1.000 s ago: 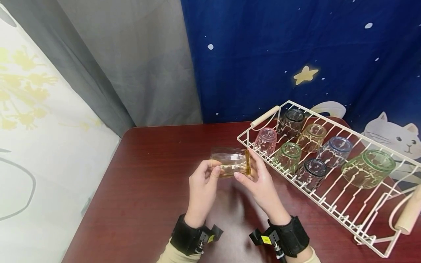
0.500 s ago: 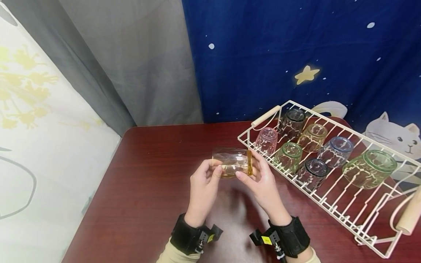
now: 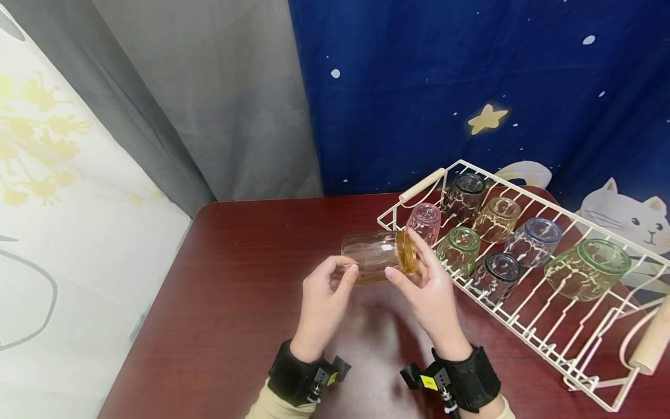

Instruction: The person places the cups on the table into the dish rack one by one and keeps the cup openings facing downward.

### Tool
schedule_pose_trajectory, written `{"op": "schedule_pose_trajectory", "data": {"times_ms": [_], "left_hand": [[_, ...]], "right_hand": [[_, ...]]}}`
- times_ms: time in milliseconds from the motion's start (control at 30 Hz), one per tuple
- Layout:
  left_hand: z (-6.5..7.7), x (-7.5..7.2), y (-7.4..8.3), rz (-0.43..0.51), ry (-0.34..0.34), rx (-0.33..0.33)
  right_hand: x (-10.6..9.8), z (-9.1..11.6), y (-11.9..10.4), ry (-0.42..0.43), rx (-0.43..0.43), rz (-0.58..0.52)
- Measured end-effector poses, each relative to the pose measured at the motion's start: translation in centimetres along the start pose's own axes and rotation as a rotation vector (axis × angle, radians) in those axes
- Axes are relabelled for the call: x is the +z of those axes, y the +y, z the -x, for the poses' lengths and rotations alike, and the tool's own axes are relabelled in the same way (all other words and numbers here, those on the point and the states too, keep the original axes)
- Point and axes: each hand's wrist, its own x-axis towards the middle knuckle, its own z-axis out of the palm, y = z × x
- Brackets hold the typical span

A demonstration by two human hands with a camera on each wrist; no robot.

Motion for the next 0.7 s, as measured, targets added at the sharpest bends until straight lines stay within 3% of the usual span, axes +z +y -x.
{"op": "schedule_pose_trajectory", "data": {"times_ms": [200,467,700], "left_hand": [[-0.1,-0.2,0.0,-0.062,-0.049,0.031],[-0.3,-0.6,-0.4,-0.106,-0.150,0.031],[-0.1,-0.9,-1.1,-0.161,-0.199,0.024]], "right_hand": [[-0.4,0.2,-0.9,0.045,-0.039,0.042],[-1.1,0.1,-2.2,0.172,-0.074,-0.037],[-2.6,-0.5,-2.8,0.323,-0.185,0.107]]}}
